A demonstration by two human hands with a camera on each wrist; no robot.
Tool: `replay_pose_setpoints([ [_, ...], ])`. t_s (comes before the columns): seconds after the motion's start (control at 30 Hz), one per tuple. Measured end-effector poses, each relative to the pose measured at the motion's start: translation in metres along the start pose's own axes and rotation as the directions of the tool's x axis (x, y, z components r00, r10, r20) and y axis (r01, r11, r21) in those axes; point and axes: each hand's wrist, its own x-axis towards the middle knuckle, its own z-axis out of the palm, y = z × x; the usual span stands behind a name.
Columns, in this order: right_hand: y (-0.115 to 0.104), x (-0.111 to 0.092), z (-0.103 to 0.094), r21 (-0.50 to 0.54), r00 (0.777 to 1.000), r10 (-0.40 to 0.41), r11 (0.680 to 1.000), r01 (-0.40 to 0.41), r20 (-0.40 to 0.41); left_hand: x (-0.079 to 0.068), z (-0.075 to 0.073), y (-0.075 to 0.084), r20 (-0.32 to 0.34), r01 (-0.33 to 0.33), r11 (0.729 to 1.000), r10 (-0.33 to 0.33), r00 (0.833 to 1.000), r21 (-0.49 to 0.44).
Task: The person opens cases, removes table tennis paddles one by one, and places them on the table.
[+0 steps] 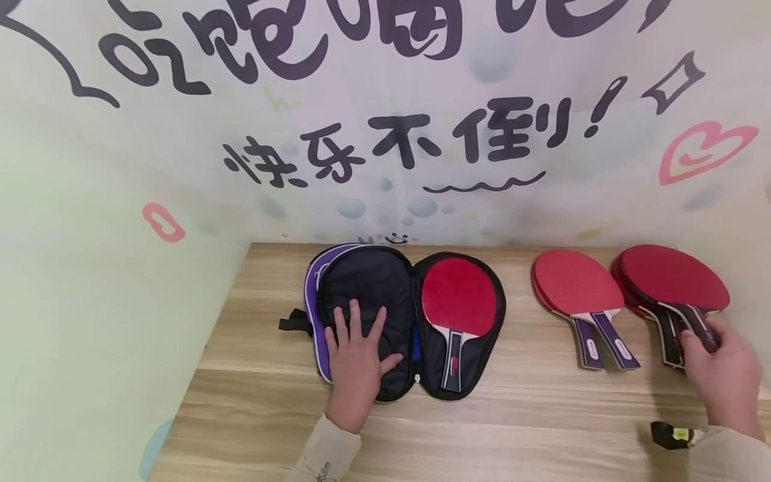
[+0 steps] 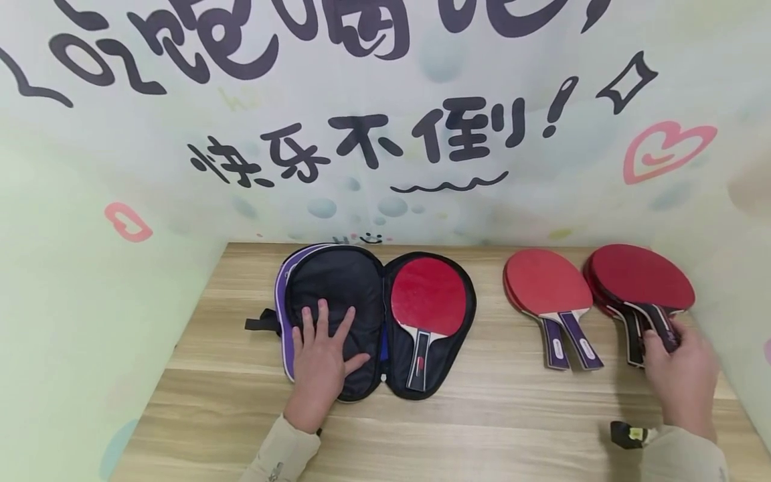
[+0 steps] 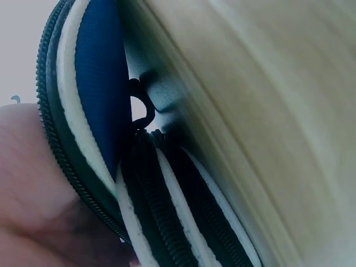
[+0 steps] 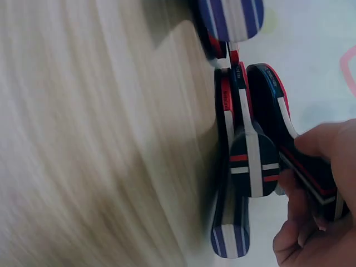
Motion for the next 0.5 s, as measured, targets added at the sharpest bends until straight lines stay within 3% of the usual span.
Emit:
replay_pose_setpoints([
  [0.3, 0.0091, -0.0021, 0.0063, -0.006, 0.999, 0.022, 1.000, -0.022, -0.023, 0.0007, -0.0009, 0.0013, 0.003, -0.002, 1.000, 0.002, 1.000, -0.004],
  [0.5, 0.0072, -0.0016, 0.0049, -0.028, 0.996, 0.079, 0.997, -0.077, 0.045, 0.0009, -0.0003, 0.0011, 0.003, 0.000, 1.000, 0.000, 1.000, 0.002],
])
